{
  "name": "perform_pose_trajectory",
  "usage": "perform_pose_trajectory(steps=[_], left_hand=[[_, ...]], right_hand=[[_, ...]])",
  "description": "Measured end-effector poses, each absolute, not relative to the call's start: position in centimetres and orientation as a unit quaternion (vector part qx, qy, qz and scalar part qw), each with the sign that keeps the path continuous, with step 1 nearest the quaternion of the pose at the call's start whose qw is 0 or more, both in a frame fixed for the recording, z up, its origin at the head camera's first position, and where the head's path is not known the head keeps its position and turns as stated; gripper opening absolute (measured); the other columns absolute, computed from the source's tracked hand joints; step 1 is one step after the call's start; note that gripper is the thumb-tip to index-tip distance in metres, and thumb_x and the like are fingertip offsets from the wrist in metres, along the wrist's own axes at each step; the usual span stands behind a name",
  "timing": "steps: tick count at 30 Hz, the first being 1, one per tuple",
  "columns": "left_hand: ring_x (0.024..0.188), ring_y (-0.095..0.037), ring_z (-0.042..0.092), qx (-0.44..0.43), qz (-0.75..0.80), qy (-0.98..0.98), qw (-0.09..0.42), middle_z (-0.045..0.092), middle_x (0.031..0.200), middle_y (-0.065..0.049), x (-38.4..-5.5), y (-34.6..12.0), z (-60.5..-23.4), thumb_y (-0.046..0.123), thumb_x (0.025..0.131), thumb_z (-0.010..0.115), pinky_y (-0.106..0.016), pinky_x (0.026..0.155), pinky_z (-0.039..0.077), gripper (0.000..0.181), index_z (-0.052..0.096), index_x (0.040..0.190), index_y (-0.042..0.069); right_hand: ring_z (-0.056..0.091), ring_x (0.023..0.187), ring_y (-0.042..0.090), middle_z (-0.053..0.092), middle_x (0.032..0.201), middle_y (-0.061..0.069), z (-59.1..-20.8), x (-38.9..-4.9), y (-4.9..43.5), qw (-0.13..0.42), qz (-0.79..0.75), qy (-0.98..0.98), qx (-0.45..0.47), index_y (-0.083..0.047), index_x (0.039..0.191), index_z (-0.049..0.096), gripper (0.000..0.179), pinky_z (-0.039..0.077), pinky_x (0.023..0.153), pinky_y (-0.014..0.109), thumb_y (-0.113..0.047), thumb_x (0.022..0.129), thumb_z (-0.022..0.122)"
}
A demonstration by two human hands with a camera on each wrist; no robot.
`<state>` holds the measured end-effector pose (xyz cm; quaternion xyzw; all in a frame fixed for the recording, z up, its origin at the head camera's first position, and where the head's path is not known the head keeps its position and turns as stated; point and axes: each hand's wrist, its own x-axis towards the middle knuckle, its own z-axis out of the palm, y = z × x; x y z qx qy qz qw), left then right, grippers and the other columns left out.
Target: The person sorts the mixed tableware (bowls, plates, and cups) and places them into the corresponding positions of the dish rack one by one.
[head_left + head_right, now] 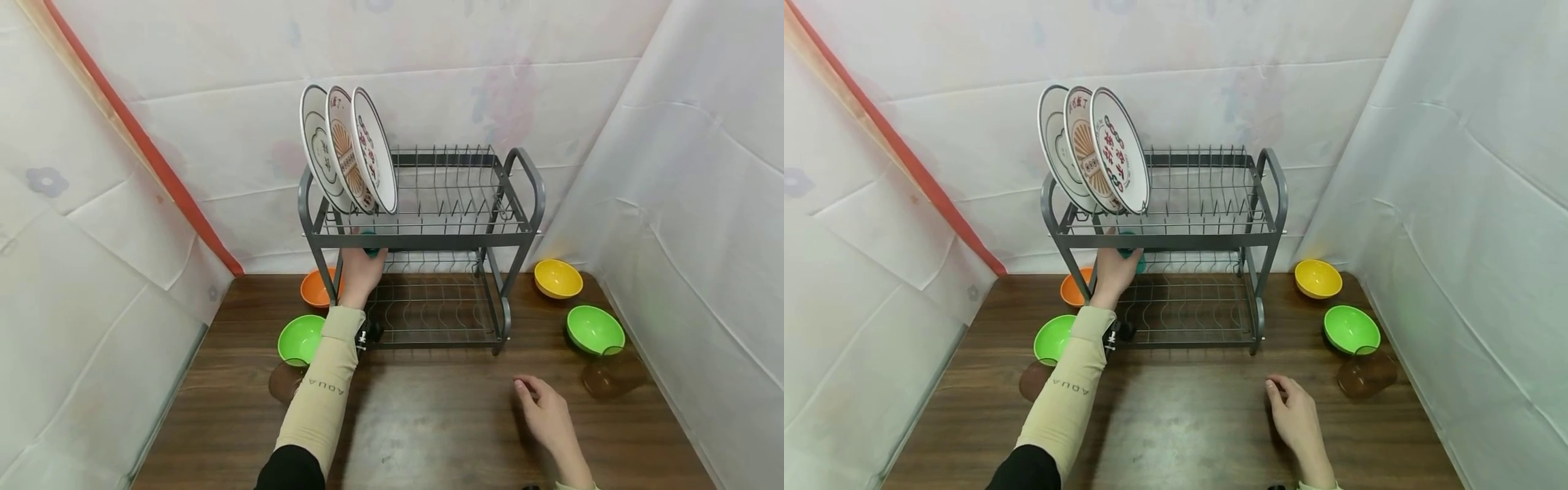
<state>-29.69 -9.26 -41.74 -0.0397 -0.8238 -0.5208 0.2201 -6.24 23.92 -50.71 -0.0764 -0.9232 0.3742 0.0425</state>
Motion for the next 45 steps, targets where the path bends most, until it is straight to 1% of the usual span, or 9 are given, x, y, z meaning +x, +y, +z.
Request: perform_pose_trajectory(steps=[6,9,12,16,22,28,33,38,45], left_hand=[[0.112,-0.040,0.050,-0.036,-0.532,-0.826,0.183,0.045,0.135,-0.026,-27.7,-9.0,-40.7,0.020,0.096,0.067,-0.047,0.093,0.043,0.074,0.026,0.154,-0.002],[0.116,-0.038,0.052,-0.041,-0.536,-0.825,0.176,0.049,0.136,-0.023,-26.6,-8.9,-40.3,0.021,0.097,0.065,-0.047,0.096,0.043,0.068,0.031,0.153,0.001],[0.127,-0.035,0.048,-0.033,-0.545,-0.822,0.159,0.047,0.144,-0.019,-25.3,-8.9,-40.1,0.024,0.098,0.064,-0.049,0.102,0.041,0.062,0.037,0.150,0.004],[0.130,-0.036,0.047,-0.024,-0.562,-0.815,0.139,0.048,0.144,-0.020,-23.7,-8.7,-39.9,0.027,0.099,0.062,-0.051,0.105,0.039,0.054,0.044,0.143,0.002],[0.135,-0.029,0.044,-0.043,-0.583,-0.801,0.128,0.048,0.146,-0.015,-21.5,-8.1,-39.9,0.023,0.100,0.062,-0.048,0.108,0.036,0.051,0.044,0.145,0.006],[0.131,-0.024,0.049,-0.062,-0.584,-0.800,0.120,0.054,0.141,-0.010,-19.3,-7.3,-40.1,0.024,0.100,0.062,-0.047,0.106,0.037,0.048,0.048,0.143,0.009],[0.118,-0.021,0.057,-0.079,-0.597,-0.791,0.111,0.062,0.127,-0.005,-17.5,-6.8,-40.8,0.023,0.099,0.064,-0.047,0.096,0.045,0.033,0.058,0.129,0.009],[0.098,-0.016,0.062,-0.085,-0.598,-0.793,0.079,0.067,0.108,0.000,-15.8,-6.6,-42.6,0.023,0.099,0.064,-0.036,0.081,0.049,0.017,0.064,0.112,0.012],[0.087,-0.022,0.064,-0.079,-0.621,-0.779,0.020,0.070,0.098,-0.007,-13.4,-6.6,-45.7,0.018,0.099,0.064,-0.027,0.074,0.048,0.014,0.065,0.107,0.007]], right_hand=[[0.066,0.104,0.033,0.066,0.122,0.018,-50.9,-6.3,23.9,0.038,0.375,-0.923,-0.078,-0.005,0.120,0.068,0.030,0.050,0.087,0.052,-0.025,0.104,0.053],[0.066,0.105,0.033,0.066,0.122,0.018,-50.9,-6.2,23.9,0.036,0.376,-0.923,-0.076,-0.004,0.120,0.068,0.031,0.050,0.087,0.052,-0.026,0.105,0.052],[0.065,0.105,0.033,0.066,0.122,0.017,-50.9,-6.1,24.0,0.038,0.377,-0.923,-0.073,-0.004,0.120,0.068,0.031,0.050,0.087,0.052,-0.026,0.105,0.052],[0.066,0.103,0.033,0.067,0.121,0.017,-51.0,-6.0,24.0,0.045,0.375,-0.924,-0.067,-0.004,0.120,0.068,0.030,0.051,0.086,0.051,-0.025,0.104,0.053],[0.067,0.102,0.032,0.067,0.120,0.017,-51.1,-6.0,24.0,0.046,0.375,-0.923,-0.068,-0.004,0.119,0.069,0.030,0.051,0.084,0.050,-0.025,0.104,0.054],[0.065,0.107,0.035,0.066,0.123,0.019,-51.1,-6.2,24.2,0.047,0.376,-0.923,-0.072,-0.003,0.120,0.068,0.031,0.050,0.088,0.053,-0.026,0.105,0.053],[0.064,0.108,0.037,0.066,0.123,0.019,-51.0,-6.2,24.5,0.052,0.370,-0.925,-0.075,-0.003,0.120,0.068,0.031,0.048,0.090,0.055,-0.025,0.105,0.051],[0.066,0.104,0.036,0.067,0.118,0.018,-50.9,-6.3,24.7,0.076,0.363,-0.926,-0.069,-0.003,0.117,0.069,0.028,0.050,0.087,0.054,-0.022,0.104,0.053],[0.067,0.100,0.034,0.069,0.114,0.016,-50.9,-6.5,24.8,0.096,0.359,-0.926,-0.062,-0.003,0.114,0.070,0.025,0.051,0.083,0.053,-0.020,0.103,0.055]])
